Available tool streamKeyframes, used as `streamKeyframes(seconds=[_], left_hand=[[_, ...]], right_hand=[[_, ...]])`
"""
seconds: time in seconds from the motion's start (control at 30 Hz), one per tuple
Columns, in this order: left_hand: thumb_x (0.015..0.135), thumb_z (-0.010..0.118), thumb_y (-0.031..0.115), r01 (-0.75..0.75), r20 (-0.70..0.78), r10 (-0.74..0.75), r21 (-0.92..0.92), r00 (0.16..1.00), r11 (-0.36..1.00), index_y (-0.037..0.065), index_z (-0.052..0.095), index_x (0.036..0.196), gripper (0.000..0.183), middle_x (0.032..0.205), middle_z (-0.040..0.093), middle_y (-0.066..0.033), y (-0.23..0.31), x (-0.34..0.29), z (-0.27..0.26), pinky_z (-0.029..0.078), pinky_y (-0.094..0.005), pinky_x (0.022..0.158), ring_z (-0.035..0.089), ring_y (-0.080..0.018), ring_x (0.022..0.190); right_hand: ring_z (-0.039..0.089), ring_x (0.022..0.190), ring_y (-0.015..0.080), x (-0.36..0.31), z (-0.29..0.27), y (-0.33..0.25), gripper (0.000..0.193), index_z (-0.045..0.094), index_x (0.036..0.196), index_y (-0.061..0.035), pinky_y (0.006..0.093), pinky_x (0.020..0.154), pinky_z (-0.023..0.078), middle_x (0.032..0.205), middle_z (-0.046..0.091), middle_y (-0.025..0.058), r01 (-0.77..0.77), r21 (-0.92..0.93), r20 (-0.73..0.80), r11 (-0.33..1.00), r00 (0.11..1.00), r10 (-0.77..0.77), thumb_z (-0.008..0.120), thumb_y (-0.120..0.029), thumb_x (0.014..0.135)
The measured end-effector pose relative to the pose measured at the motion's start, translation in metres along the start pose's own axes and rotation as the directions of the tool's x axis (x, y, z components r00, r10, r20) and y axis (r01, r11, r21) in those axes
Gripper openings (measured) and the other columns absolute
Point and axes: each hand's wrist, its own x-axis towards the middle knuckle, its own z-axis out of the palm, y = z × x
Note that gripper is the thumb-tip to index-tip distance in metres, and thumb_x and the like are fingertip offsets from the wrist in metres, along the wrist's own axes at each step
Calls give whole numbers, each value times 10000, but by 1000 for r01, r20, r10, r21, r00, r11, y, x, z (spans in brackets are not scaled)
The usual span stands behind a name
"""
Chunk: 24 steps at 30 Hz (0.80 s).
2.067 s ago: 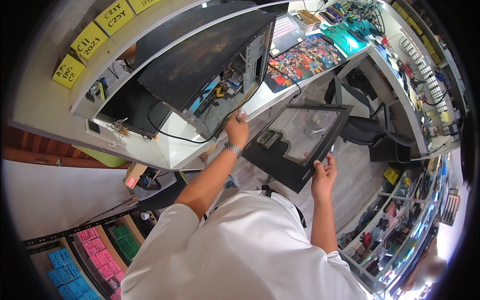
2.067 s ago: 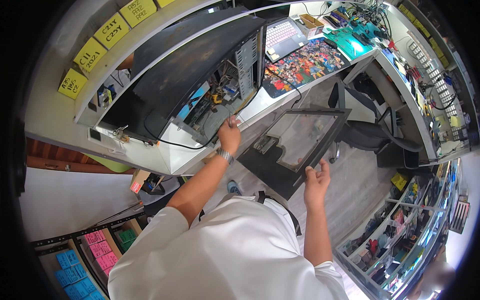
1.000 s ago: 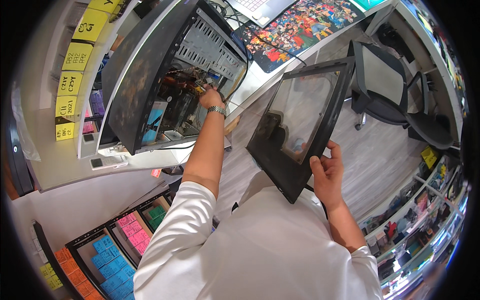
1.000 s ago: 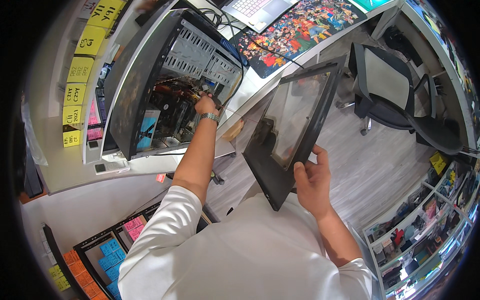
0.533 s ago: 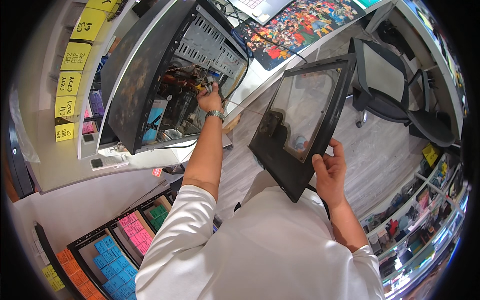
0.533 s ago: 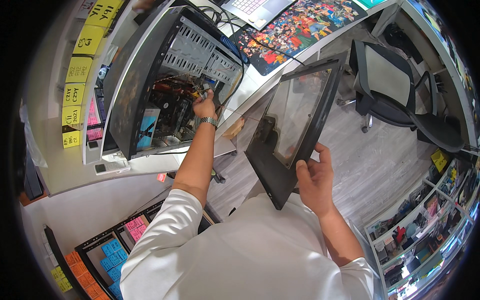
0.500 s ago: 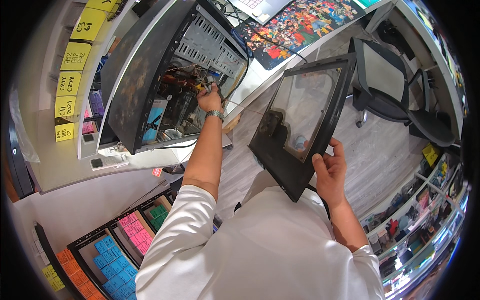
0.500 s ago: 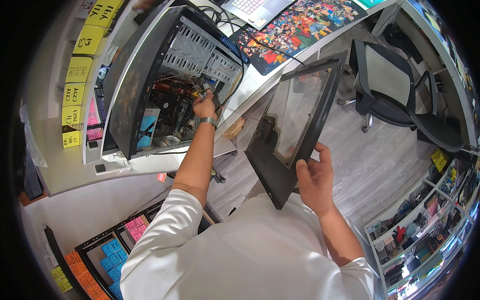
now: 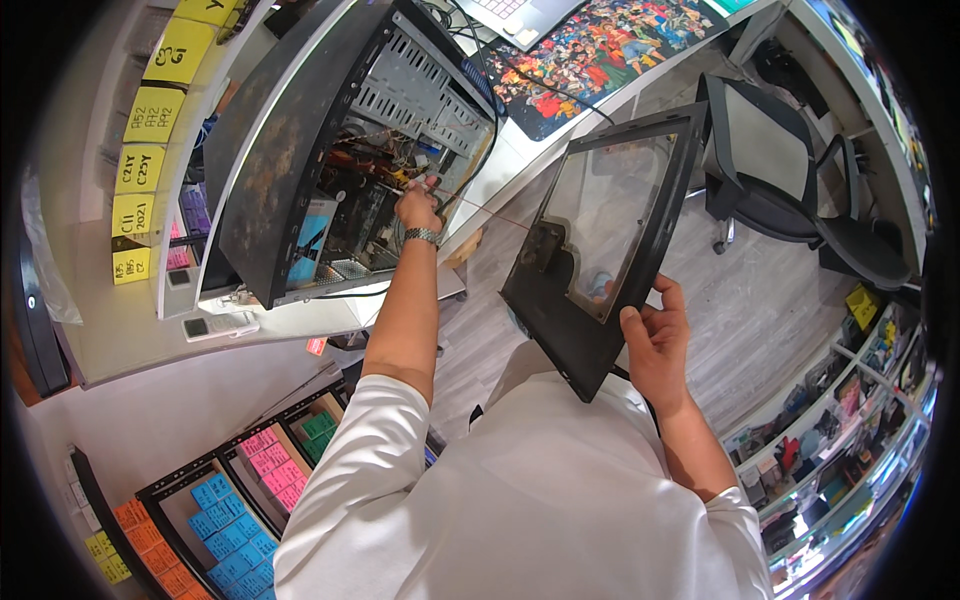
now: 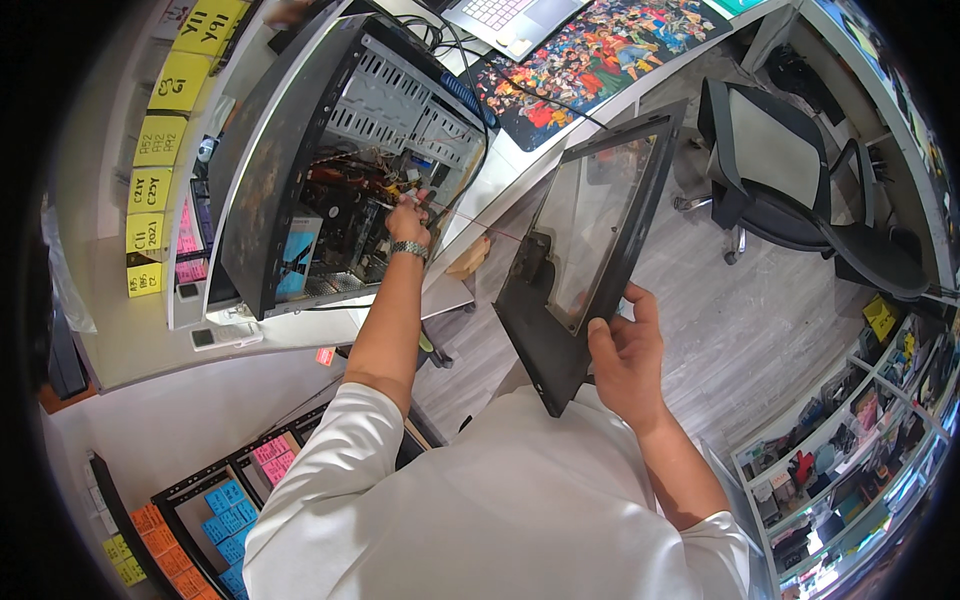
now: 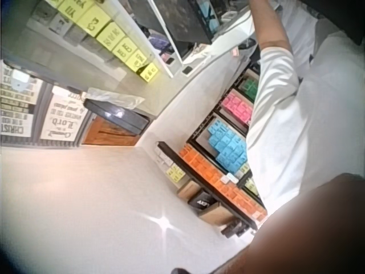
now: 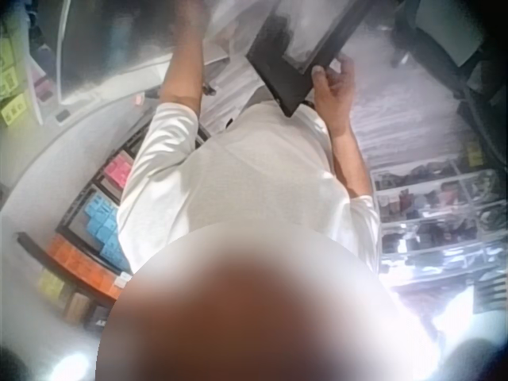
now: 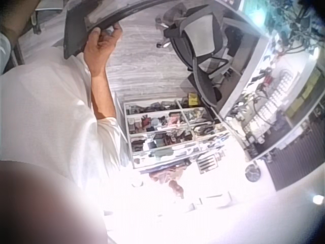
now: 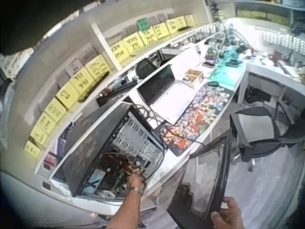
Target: The person writes on a notepad, then uses a screwdriver to remove screws from a desktop computer tower. They open the side panel, disconnect internal cables, and remove a component from the case.
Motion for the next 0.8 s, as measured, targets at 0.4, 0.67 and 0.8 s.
streamKeyframes(seconds=[0.4,0.67,0.8], left_hand=[[1151,541,95,91,86,-75,-207,993,974,70,651,1124,116,1134,782,-153,-2,4,-7,415,-295,571,462,-114,576],[1129,587,149,146,126,-127,-152,984,978,28,680,1139,153,932,693,-61,8,10,9,419,-329,552,477,-143,565],[1062,608,206,68,25,-68,-23,997,997,19,675,1073,200,854,668,-70,11,6,19,421,-352,494,503,-168,518]], right_hand=[[647,886,50,-1,-2,2,463,303,1535,-20,231,748,519,1172,743,130,-5,-37,-21,999,1000,4,495,40,1118],[690,951,85,-2,-1,3,448,300,1519,-23,246,801,552,1222,748,157,-14,-39,-48,999,999,12,488,39,1117],[708,1014,108,-2,-3,1,445,296,1515,-21,257,849,564,1248,744,175,-14,-47,-19,999,1000,13,479,48,1114]])
